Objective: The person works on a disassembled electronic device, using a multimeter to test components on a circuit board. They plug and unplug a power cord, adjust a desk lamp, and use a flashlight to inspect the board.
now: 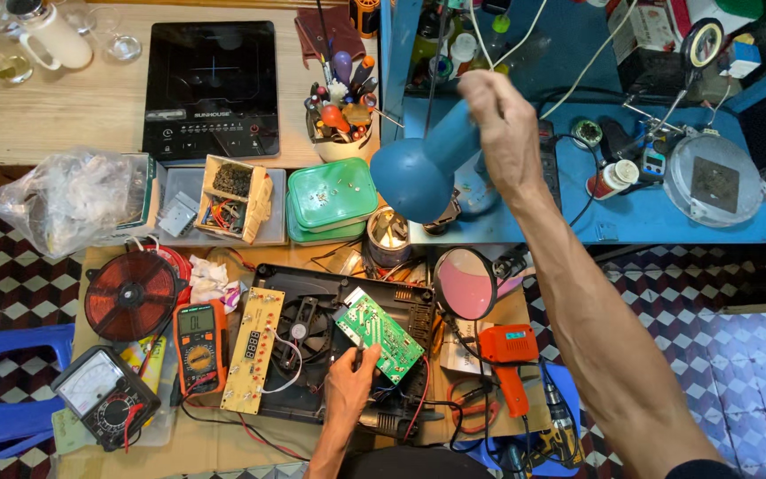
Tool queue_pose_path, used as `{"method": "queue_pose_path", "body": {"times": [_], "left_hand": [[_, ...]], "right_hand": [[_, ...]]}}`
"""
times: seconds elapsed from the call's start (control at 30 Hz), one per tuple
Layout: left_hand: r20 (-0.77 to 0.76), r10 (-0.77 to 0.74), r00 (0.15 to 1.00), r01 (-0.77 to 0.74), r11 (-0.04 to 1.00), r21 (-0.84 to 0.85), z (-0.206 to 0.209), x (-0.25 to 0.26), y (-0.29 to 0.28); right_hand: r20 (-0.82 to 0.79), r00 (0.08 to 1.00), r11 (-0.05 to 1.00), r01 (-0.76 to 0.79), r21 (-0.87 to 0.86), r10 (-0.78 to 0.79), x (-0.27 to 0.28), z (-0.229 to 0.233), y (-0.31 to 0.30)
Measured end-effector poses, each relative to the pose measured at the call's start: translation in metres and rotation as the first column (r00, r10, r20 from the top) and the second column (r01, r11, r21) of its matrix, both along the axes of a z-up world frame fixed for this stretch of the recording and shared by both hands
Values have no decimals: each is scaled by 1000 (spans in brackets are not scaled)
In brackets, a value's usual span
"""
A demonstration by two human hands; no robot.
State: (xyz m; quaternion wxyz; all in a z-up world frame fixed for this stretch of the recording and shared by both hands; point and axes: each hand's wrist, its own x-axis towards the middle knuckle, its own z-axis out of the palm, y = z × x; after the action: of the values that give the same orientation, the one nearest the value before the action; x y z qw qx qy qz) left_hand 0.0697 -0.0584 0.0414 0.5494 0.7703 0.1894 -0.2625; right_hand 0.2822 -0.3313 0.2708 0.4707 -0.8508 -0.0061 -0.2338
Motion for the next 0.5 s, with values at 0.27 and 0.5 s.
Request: {"method": "queue_pose_path", "body": {"times": [0.27, 0.5], "left_hand": [[51, -58, 997, 58, 998, -4, -7, 13, -10], [230, -111, 967, 80, 987, 138, 1, 27, -19]], "right_hand": [[-533, 845, 994, -12, -105, -46, -61, -70, -47], [-615, 780, 639, -532, -555, 115, -7, -140, -36]]}}
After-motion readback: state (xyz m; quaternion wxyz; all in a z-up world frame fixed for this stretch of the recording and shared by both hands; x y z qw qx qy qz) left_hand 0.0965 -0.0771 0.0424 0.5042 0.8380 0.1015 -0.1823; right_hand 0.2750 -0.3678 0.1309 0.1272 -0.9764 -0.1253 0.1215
